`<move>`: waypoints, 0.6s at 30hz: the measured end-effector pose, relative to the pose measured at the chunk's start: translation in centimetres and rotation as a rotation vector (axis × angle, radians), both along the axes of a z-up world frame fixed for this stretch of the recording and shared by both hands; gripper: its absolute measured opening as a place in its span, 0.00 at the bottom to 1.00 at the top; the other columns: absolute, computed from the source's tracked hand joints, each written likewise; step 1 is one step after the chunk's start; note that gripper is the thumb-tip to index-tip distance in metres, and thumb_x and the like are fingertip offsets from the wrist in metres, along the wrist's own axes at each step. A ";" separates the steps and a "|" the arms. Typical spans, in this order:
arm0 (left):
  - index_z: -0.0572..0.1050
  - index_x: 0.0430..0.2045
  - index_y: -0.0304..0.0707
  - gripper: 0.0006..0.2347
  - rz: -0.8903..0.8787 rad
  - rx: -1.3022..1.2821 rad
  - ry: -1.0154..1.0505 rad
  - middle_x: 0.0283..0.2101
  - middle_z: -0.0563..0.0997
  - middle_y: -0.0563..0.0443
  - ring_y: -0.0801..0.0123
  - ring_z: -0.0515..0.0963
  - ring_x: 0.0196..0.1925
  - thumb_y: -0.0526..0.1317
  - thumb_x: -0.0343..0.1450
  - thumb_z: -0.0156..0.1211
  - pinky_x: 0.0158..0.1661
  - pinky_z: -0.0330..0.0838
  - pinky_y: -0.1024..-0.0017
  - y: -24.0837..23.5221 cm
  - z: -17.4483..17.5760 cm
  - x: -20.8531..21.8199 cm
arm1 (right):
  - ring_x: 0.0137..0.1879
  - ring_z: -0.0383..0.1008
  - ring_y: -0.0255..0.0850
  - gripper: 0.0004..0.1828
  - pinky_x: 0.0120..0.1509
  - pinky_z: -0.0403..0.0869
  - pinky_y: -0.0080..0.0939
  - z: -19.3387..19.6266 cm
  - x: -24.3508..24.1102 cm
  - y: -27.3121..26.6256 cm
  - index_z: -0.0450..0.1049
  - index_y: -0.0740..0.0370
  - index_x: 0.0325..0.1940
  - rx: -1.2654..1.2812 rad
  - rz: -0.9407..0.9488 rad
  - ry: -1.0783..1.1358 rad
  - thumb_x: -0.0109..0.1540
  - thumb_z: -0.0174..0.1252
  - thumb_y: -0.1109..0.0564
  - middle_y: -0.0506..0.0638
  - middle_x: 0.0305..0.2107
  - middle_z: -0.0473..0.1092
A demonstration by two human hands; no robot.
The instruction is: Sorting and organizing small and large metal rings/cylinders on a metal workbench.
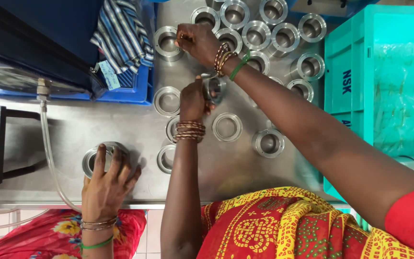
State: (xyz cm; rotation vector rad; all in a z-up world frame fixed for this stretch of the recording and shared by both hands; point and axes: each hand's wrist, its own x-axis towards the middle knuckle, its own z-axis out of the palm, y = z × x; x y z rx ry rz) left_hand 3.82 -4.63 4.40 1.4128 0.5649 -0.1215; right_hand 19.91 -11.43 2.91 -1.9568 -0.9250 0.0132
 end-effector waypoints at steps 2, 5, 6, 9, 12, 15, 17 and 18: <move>0.74 0.35 0.31 0.16 0.050 -0.094 0.089 0.22 0.79 0.40 0.60 0.76 0.14 0.49 0.74 0.55 0.18 0.66 0.59 -0.4 1.2 -0.6 | 0.31 0.76 0.41 0.08 0.36 0.72 0.42 0.4 0.2 0.5 0.72 0.65 0.39 -0.019 0.000 -0.019 0.67 0.63 0.59 0.53 0.25 0.74; 0.72 0.43 0.33 0.13 -0.014 0.578 0.043 0.33 0.79 0.33 0.49 0.80 0.27 0.42 0.70 0.58 0.28 0.73 0.54 -2.0 0.4 -2.1 | 0.28 0.74 0.46 0.09 0.34 0.69 0.45 -0.4 0.2 0.5 0.71 0.66 0.39 -0.118 -0.032 -0.097 0.66 0.64 0.60 0.57 0.24 0.72; 0.73 0.45 0.32 0.13 -0.089 0.849 0.023 0.43 0.76 0.33 0.46 0.79 0.39 0.38 0.69 0.58 0.37 0.74 0.54 -2.3 0.4 -2.5 | 0.32 0.74 0.49 0.09 0.36 0.69 0.48 -0.7 0.6 0.7 0.69 0.67 0.40 -0.124 -0.002 -0.231 0.67 0.63 0.60 0.58 0.26 0.73; 0.74 0.47 0.34 0.14 -0.160 1.216 -0.015 0.59 0.70 0.34 0.42 0.73 0.58 0.32 0.67 0.57 0.52 0.71 0.51 -2.6 0.4 -3.6 | 0.33 0.74 0.51 0.09 0.36 0.69 0.48 -1.1 1.6 1.0 0.69 0.67 0.39 -0.150 0.045 -0.332 0.66 0.63 0.61 0.59 0.27 0.73; 0.74 0.48 0.36 0.18 -0.084 1.371 -0.095 0.65 0.65 0.32 0.37 0.66 0.65 0.31 0.62 0.57 0.59 0.61 0.45 -1.3 0.1 -4.7 | 0.32 0.73 0.42 0.06 0.37 0.71 0.42 -1.4 2.3 1.9 0.72 0.66 0.38 -0.064 0.050 -0.100 0.67 0.62 0.62 0.56 0.26 0.73; 0.73 0.51 0.34 0.23 -0.061 1.380 -0.161 0.64 0.65 0.30 0.36 0.64 0.65 0.30 0.59 0.57 0.62 0.53 0.42 0.0 -0.8 -6.3 | 0.34 0.72 0.34 0.06 0.39 0.73 0.37 -2.2 1.9 3.4 0.72 0.65 0.38 0.102 0.028 0.087 0.68 0.62 0.62 0.52 0.26 0.74; 0.72 0.54 0.33 0.25 -0.099 1.345 -0.161 0.62 0.67 0.29 0.38 0.65 0.64 0.30 0.58 0.56 0.65 0.51 0.42 0.8 -1.1 -7.6 | 0.34 0.71 0.32 0.08 0.39 0.73 0.36 -2.1 1.4 4.5 0.72 0.65 0.38 0.178 0.020 0.071 0.68 0.64 0.62 0.51 0.26 0.73; 0.73 0.54 0.33 0.25 -0.163 1.339 -0.152 0.61 0.69 0.31 0.42 0.67 0.63 0.29 0.59 0.56 0.66 0.51 0.43 1.2 -1.0 -8.3 | 0.33 0.74 0.32 0.07 0.38 0.74 0.36 -1.8 1.2 4.9 0.72 0.64 0.38 0.148 -0.009 0.074 0.66 0.64 0.61 0.50 0.26 0.75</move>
